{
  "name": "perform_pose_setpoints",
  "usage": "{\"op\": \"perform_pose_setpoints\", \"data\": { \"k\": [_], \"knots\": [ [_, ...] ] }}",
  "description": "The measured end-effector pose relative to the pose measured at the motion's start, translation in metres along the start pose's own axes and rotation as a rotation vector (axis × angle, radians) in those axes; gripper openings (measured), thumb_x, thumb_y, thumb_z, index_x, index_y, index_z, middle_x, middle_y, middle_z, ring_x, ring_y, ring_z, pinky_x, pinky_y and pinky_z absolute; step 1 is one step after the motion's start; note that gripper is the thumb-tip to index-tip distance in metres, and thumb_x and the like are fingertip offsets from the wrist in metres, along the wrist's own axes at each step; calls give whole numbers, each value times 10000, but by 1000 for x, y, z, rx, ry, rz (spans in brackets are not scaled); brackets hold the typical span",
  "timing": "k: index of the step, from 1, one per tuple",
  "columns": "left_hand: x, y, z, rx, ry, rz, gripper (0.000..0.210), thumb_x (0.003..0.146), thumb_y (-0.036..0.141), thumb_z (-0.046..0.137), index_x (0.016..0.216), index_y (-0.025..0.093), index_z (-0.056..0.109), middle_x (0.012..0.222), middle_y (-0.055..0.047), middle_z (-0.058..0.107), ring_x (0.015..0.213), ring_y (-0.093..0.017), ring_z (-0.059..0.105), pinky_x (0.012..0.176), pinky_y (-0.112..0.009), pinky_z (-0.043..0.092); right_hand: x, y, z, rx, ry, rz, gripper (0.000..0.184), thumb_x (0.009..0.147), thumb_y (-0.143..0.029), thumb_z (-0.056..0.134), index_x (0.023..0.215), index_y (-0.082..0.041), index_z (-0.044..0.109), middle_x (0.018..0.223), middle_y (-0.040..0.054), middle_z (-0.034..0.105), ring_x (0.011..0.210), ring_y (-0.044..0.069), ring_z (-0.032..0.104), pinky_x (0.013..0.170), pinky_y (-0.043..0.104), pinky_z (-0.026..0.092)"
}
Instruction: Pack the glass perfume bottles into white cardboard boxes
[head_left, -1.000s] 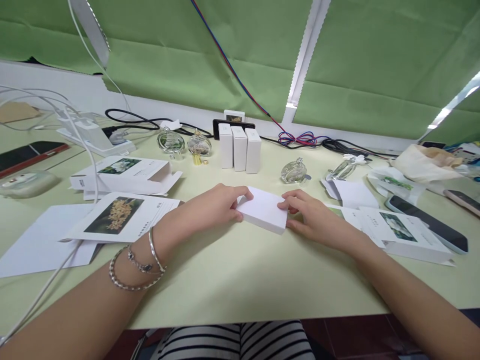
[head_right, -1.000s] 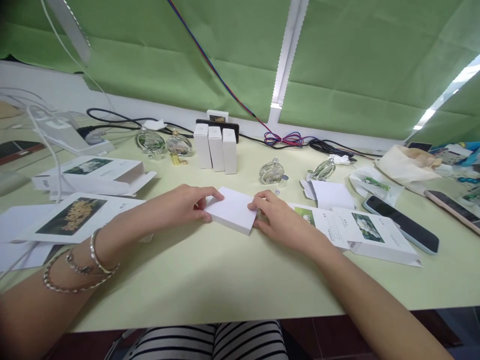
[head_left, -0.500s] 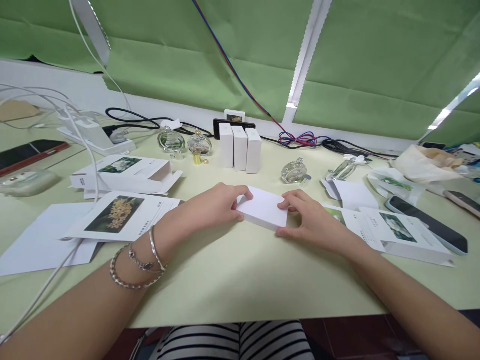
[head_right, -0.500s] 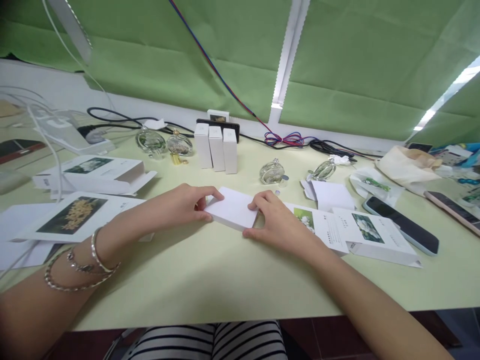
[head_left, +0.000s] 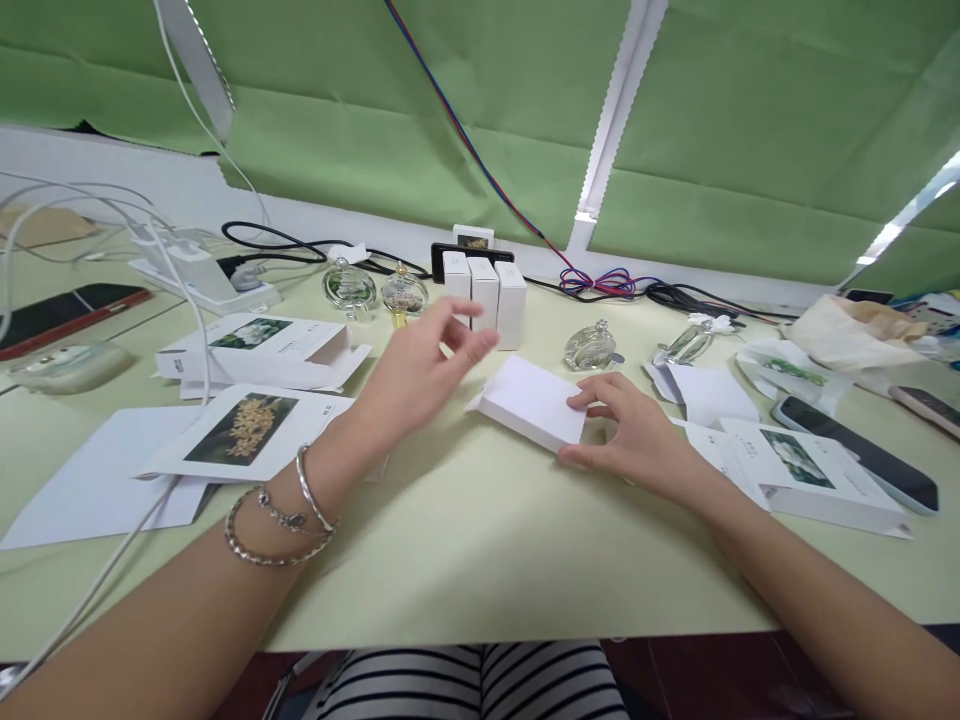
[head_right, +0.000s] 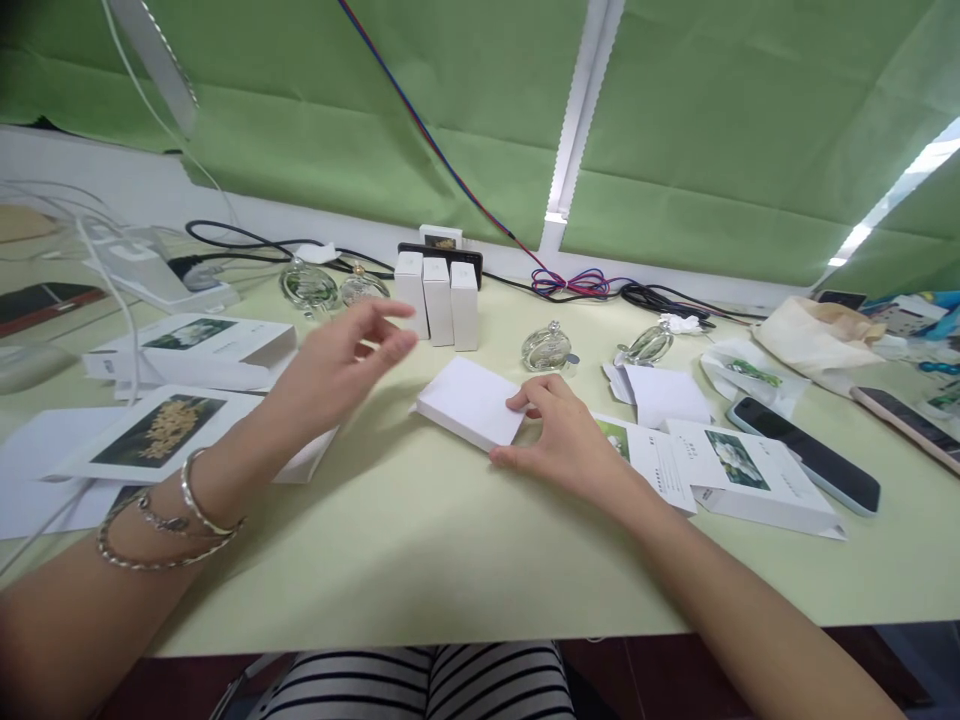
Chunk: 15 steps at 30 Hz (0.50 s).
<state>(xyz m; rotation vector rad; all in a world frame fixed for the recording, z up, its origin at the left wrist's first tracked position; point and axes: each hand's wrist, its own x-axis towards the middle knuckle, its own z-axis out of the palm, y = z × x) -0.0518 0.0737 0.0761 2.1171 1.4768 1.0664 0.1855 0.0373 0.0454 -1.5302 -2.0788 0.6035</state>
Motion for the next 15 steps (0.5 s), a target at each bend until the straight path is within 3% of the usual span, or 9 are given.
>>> {"op": "perform_pose_setpoints", "data": {
  "k": [3,5,7,9,12,15],
  "knots": [
    [0,0,5,-192,358,49,360,872,464,434,1145,229,427,976,-41,578,920,-170,561,725,-275,456,1,1,-3,32,106,-20,382,645,-395,719,940,-220,550,1156,79,497,1065,252,559,913,455,503],
    [-1,-1,11,-303,461,38,327,860,450,464,1109,245,412,977,-36,546,939,-170,546,721,-276,459,2,1,-5,92,175,-18,386,633,-383,733,933,-217,555,1139,82,507,1111,260,532,942,458,489],
    [-3,-1,19,-442,481,-2,314,822,442,525,1041,245,415,943,-25,513,914,-160,534,711,-271,459,3,1,-7,196,240,-13,395,623,-377,745,932,-219,558,1132,81,515,1161,263,498,961,452,478],
    [-6,0,29,-635,418,-45,354,756,455,605,951,234,409,876,-5,477,854,-141,525,693,-259,456,4,0,-7,339,278,-16,407,609,-383,760,926,-227,559,1145,75,521,1193,261,474,975,453,462],
    [-14,4,45,-923,196,-136,513,637,485,717,923,227,379,860,9,458,835,-139,529,679,-260,461,5,-3,-5,583,272,-71,415,583,-393,787,897,-240,564,1196,63,515,1198,252,473,989,457,440],
    [-24,10,55,-1088,-102,-183,691,610,445,766,1117,265,332,1131,-61,467,1014,-213,535,728,-323,490,5,-5,1,746,229,-144,408,575,-388,802,882,-247,573,1194,57,520,1188,243,478,981,445,445]
  ]
}}
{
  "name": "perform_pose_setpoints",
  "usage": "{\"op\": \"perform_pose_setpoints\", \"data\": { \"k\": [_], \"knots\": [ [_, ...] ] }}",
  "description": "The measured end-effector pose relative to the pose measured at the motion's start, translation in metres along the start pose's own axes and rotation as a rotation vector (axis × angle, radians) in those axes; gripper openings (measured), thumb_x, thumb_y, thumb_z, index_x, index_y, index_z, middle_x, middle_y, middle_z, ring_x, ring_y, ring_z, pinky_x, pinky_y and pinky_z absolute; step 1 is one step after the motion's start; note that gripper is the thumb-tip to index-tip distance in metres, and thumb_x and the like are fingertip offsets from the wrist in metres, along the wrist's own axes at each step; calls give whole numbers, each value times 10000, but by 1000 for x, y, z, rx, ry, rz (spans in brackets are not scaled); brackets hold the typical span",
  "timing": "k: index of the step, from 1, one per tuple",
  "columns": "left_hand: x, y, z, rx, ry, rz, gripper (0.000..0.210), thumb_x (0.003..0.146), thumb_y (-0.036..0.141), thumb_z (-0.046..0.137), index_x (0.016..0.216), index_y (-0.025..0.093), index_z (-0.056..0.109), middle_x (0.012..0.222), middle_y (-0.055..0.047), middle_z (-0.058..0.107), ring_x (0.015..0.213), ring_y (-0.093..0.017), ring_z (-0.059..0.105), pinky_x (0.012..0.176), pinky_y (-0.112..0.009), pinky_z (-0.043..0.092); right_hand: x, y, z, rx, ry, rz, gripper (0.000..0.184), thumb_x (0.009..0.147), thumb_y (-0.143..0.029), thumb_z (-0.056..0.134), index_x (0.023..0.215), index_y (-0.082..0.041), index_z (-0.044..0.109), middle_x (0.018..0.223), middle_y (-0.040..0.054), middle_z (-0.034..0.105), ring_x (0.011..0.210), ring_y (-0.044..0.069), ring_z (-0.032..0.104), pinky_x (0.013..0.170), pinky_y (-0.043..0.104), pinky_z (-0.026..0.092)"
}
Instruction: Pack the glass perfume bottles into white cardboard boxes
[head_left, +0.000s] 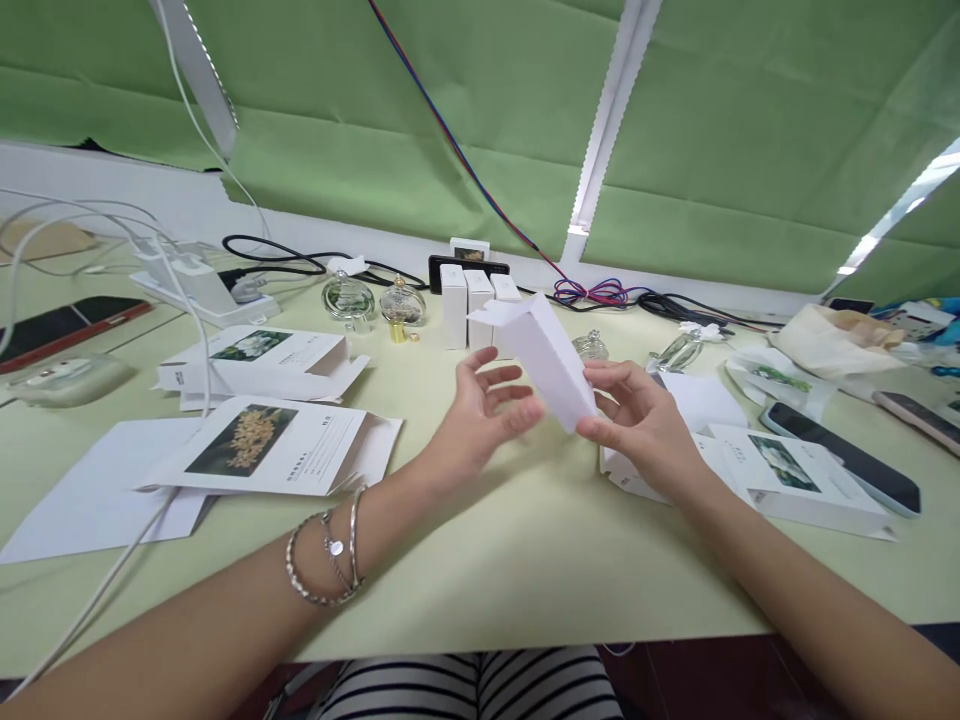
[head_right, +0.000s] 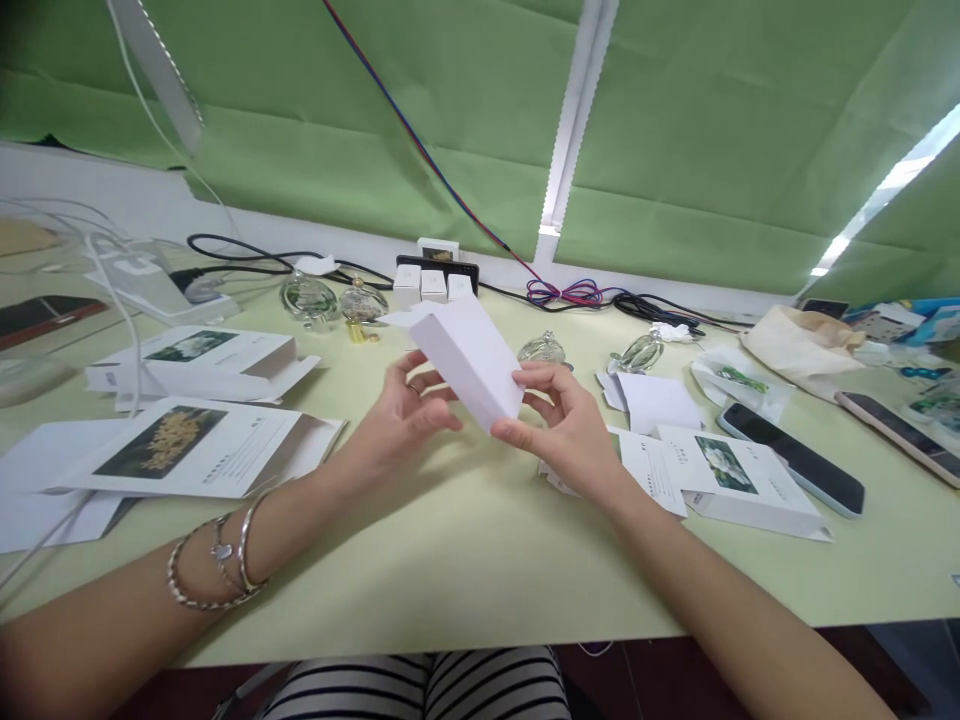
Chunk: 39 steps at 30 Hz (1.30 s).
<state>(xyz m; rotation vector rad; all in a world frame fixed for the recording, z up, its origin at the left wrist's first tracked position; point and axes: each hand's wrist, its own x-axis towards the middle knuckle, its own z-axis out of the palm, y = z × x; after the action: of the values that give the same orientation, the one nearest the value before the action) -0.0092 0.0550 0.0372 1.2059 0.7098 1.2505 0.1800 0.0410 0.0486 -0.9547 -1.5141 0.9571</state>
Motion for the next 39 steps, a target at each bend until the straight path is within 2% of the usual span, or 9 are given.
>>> {"op": "perform_pose_setpoints", "data": {
  "k": [3,8,14,18,21,25,28,32,39],
  "knots": [
    [-6,1,6,-40,-218,-59,707,655,360,761,1208,284,326,1271,-104,448,1088,-268,529,793,-388,484,-3,7,7,37,-77,-39,424,571,-392,808,904,-262,581,1181,53,523,1193,242,469,958,431,464],
    [-7,11,8,58,-290,-1,521,655,319,762,1082,202,488,1050,-85,602,998,-268,578,792,-375,467,-4,10,8,-58,-212,-95,444,649,-448,747,1013,-299,542,1267,47,461,1229,234,442,1001,438,428],
    [-2,10,2,156,-142,-53,667,601,313,791,1143,214,417,1146,-104,548,1018,-257,565,777,-352,483,0,-10,-44,-893,-392,-11,1066,446,-571,798,1365,-305,327,1453,101,282,1351,412,191,1046,610,263],
    [0,10,0,164,-121,-56,771,601,340,790,1223,242,347,1204,-118,515,1040,-258,559,805,-368,482,1,-6,-75,-1145,-516,297,1107,433,-528,805,1396,-279,320,1212,155,555,1101,458,504,809,604,465],
    [-1,11,-1,174,-208,-46,693,602,341,787,1174,229,412,1104,-92,569,1024,-262,564,809,-378,479,3,-6,-71,-1098,-514,269,992,543,-537,749,1396,-289,307,1242,128,552,1040,393,567,815,543,489],
    [-4,14,-3,90,-478,-33,531,616,382,765,1057,201,531,971,-75,624,963,-281,589,782,-397,482,8,-15,-53,-871,-356,42,925,645,-539,691,1410,-320,219,1395,74,411,1203,342,464,939,492,442],
    [-5,17,-6,20,-577,-12,532,633,453,739,1072,208,564,1011,-86,631,987,-296,583,772,-398,482,9,-14,-45,-684,-359,-30,934,650,-529,701,1412,-323,200,1444,60,343,1280,331,380,1011,487,381],
    [-3,19,-9,-26,-554,39,505,642,453,735,1056,208,583,1021,-83,638,1017,-288,574,780,-375,483,7,-6,-38,-509,-477,-60,960,622,-523,730,1407,-314,218,1470,61,302,1327,318,316,1072,475,309],
    [-2,18,-10,76,-308,107,374,678,304,741,998,190,583,1017,-71,654,986,-240,598,827,-361,487,-2,-3,-15,-365,-566,-92,962,598,-530,747,1392,-279,265,1444,96,335,1307,323,346,1054,456,332]
  ]
}}
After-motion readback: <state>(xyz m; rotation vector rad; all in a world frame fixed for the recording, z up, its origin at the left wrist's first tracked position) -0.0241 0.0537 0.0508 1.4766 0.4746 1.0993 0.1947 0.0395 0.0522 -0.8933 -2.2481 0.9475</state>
